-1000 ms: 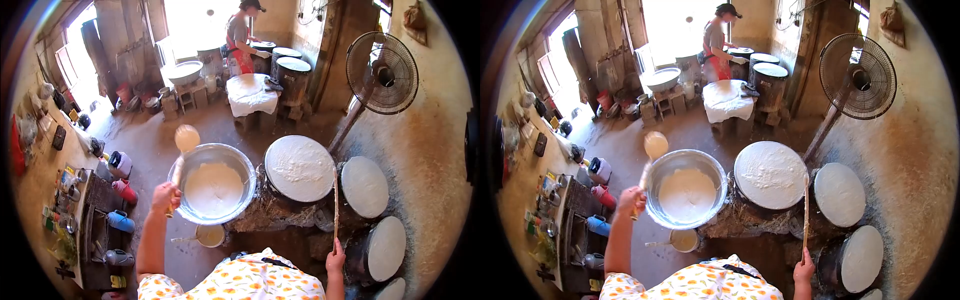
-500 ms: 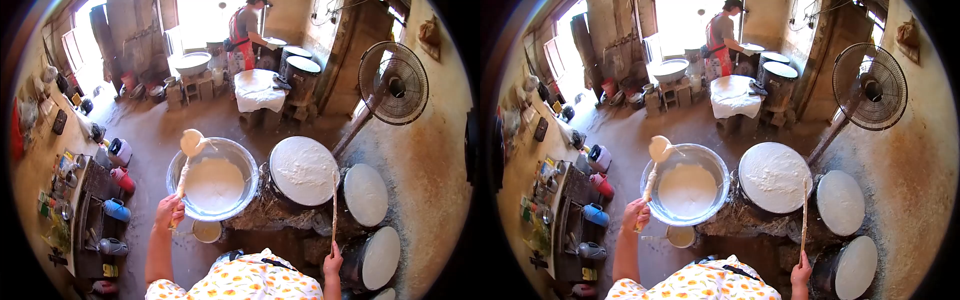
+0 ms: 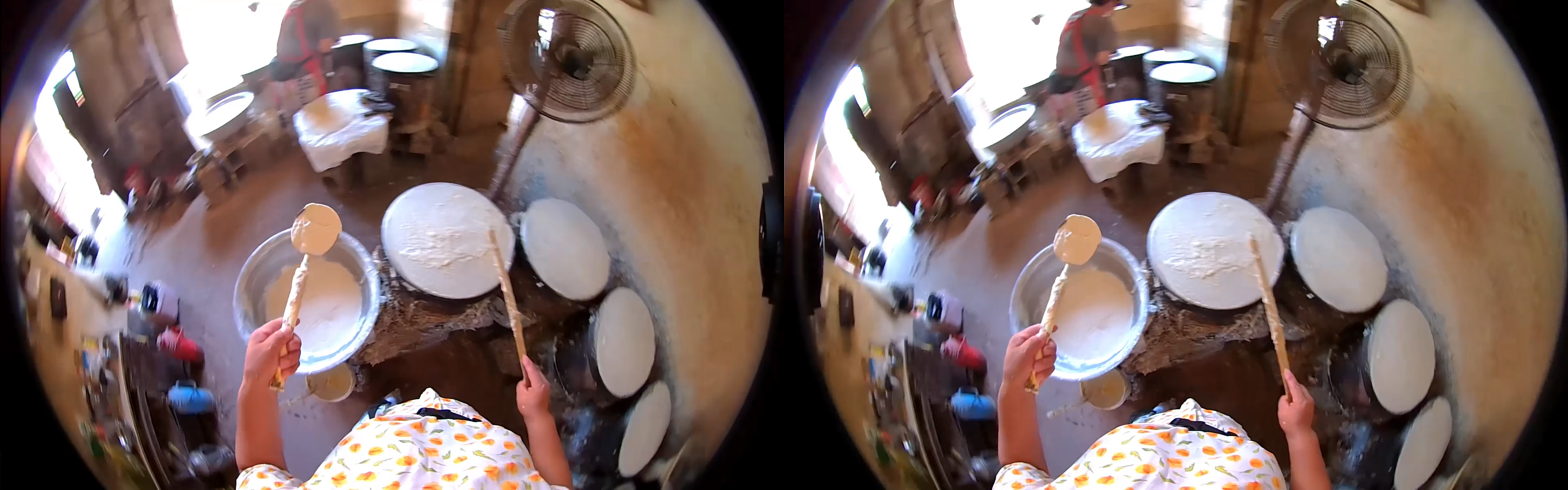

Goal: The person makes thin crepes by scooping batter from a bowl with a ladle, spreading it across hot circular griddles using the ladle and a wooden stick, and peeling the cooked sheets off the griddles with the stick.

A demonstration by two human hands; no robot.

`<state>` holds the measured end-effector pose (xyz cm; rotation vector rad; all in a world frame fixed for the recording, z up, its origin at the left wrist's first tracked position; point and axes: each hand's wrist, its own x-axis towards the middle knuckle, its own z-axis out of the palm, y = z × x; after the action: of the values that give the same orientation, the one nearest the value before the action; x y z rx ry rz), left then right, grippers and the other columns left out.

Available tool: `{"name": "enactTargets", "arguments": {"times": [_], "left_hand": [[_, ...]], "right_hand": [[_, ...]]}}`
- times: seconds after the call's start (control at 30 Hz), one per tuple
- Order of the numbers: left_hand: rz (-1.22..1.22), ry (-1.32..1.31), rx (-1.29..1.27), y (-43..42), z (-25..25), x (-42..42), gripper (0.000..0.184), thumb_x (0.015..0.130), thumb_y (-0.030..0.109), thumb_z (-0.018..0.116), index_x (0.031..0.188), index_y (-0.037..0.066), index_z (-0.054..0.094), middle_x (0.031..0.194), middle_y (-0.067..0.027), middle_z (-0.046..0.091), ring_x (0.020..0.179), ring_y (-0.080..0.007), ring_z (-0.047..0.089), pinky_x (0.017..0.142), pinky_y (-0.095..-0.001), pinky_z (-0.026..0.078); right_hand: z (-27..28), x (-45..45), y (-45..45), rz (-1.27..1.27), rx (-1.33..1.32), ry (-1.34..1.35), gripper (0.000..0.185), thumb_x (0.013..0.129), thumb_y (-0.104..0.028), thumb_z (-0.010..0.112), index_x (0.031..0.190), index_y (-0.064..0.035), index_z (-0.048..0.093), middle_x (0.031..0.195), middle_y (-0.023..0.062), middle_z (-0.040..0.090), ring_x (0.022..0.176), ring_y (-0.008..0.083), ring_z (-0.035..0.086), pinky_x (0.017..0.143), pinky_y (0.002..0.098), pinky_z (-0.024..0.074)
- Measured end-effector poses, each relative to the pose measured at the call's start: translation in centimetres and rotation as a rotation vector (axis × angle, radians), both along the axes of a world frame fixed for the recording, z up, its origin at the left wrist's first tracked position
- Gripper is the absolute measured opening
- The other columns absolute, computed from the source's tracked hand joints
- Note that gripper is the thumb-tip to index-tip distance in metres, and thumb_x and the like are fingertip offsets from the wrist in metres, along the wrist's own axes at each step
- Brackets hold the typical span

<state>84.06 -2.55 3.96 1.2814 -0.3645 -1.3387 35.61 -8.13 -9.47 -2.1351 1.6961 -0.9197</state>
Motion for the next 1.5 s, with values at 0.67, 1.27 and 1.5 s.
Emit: {"name": "enactTargets", "arguments": {"times": [0.67, 1.27, 1.5], "left_hand": [[-1.617, -0.088, -0.321, -3.3, 7.2, -51.4, 0.017, 0.089, 0.005, 0.039, 0.073, 0.004, 0.043, 0.057, -0.0029, 0.043, 0.035, -0.0073, 0.037, 0.029, -0.0225, 0.031], [-2.566, 0.143, -0.247, 29.9, -8.2, -87.6, 0.008, 0.080, 0.002, 0.046, 0.072, 0.004, 0.044, 0.053, -0.0018, 0.042, 0.036, -0.0089, 0.041, 0.030, -0.0244, 0.035], [-1.887, -0.453, -2.278, 27.6, -12.9, -95.1, 0.048, 0.077, 0.009, 0.056, 0.124, -0.001, 0.049, 0.076, -0.0158, 0.058, 0.064, -0.0328, 0.060, 0.059, -0.0421, 0.049]], "right_hand": [[3.4, -13.7, 31.4, -1.171, -0.033, 0.172, 0.065, 0.076, -0.006, 0.060, 0.134, -0.0306, 0.044, 0.077, 0.0069, 0.048, 0.062, 0.0281, 0.055, 0.052, 0.0390, 0.0476], [-2.7, -18.9, 55.7, -2.123, 0.414, -0.360, 0.075, 0.078, -0.006, 0.059, 0.141, -0.0336, 0.031, 0.096, 0.0173, 0.053, 0.084, 0.0364, 0.058, 0.073, 0.0442, 0.0493], [-2.6, -16.7, 51.9, -2.301, 0.431, -0.391, 0.064, 0.079, -0.004, 0.055, 0.135, -0.0320, 0.041, 0.089, 0.0161, 0.056, 0.079, 0.0370, 0.059, 0.069, 0.0467, 0.0482]]}}
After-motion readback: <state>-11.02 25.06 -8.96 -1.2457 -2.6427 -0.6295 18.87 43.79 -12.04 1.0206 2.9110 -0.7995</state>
